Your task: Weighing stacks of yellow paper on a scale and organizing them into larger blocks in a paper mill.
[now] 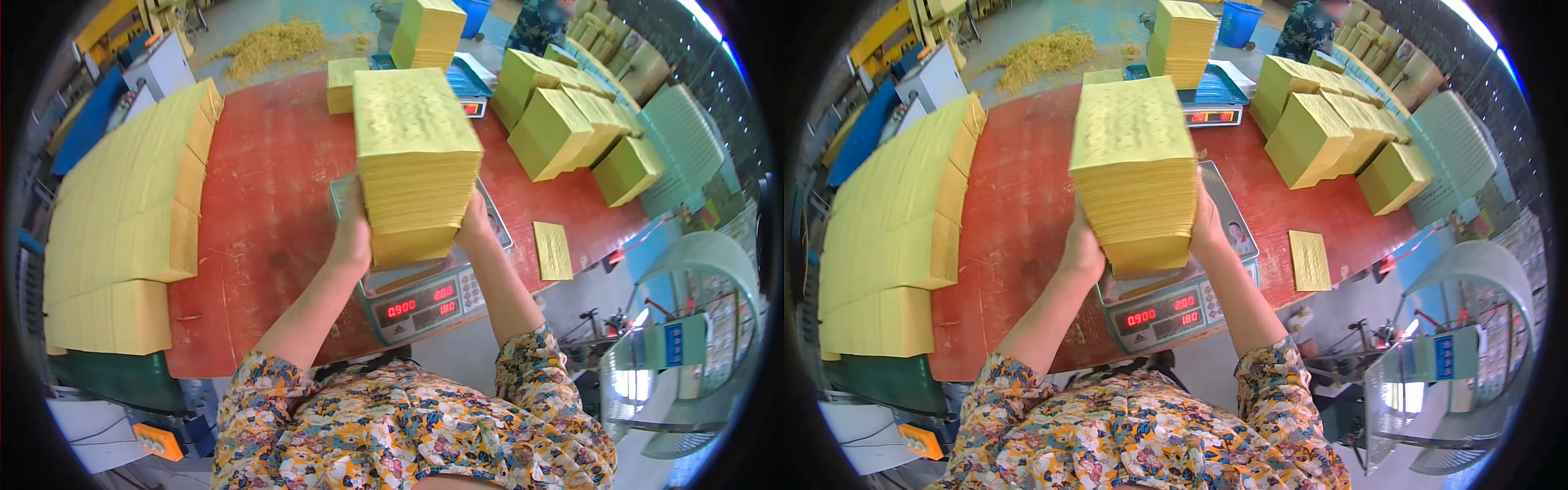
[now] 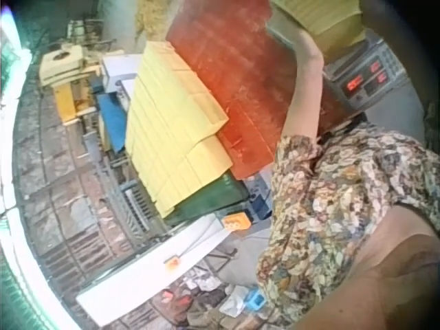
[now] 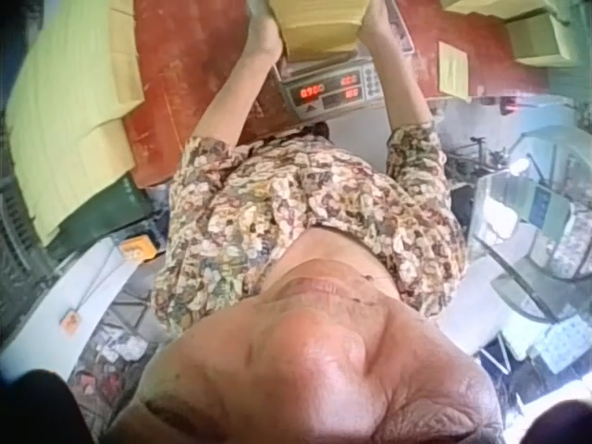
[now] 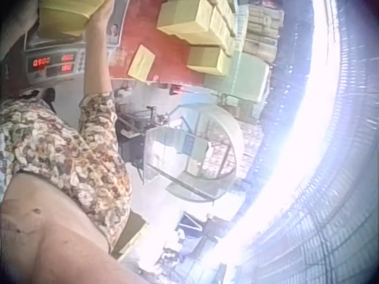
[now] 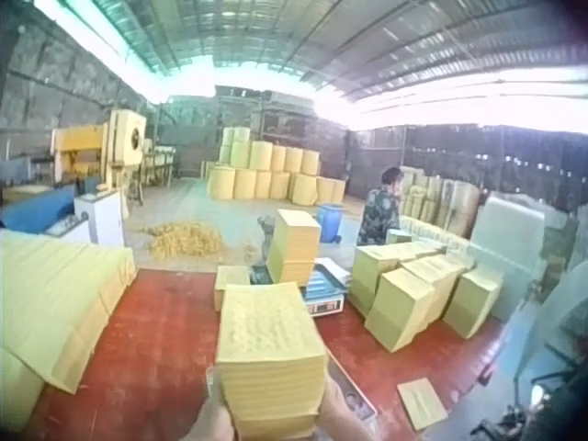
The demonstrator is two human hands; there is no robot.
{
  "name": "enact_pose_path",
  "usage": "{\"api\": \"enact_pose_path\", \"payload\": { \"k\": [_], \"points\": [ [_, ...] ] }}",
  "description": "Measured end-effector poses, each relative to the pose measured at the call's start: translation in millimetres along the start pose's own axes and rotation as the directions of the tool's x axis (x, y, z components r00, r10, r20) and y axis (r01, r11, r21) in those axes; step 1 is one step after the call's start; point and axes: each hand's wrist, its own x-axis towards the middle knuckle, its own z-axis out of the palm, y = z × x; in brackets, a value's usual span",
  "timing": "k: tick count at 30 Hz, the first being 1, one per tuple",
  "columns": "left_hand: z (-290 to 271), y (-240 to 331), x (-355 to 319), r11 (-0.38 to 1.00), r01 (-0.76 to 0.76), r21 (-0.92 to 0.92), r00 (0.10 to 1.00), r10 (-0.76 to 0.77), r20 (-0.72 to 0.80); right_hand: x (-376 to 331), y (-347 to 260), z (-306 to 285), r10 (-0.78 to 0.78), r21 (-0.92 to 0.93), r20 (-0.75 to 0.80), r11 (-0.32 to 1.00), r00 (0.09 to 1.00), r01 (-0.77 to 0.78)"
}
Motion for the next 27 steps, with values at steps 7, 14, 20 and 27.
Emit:
{"api": "enact_pose_path", "payload": {
  "k": [7,14,20,27],
  "points": [
    [3.4,108.4,6.5,0.987,-0.147,0.056,0.983,0.153,-0.106,-9.2,-13.7,5.1,-0.194,-0.056,0.035,0.979,0.98,0.196],
    [5.7,196.0,-0.1,0.668,-0.373,0.644,0.903,0.421,0.086,-46.9,-23.2,-41.8,-0.295,0.189,-0.063,0.935,0.954,0.301],
    [49.3,206.4,-2.9,0.464,-0.308,0.831,0.928,0.34,0.154,-77.8,-19.2,-80.6,-0.236,0.323,-0.159,0.905,0.959,0.276],
    [87.0,202.0,22.0,0.089,-0.274,0.957,0.934,0.263,0.243,-94.3,-13.1,-100.2,-0.218,0.385,-0.192,0.88,0.957,0.278]
  ]
}}
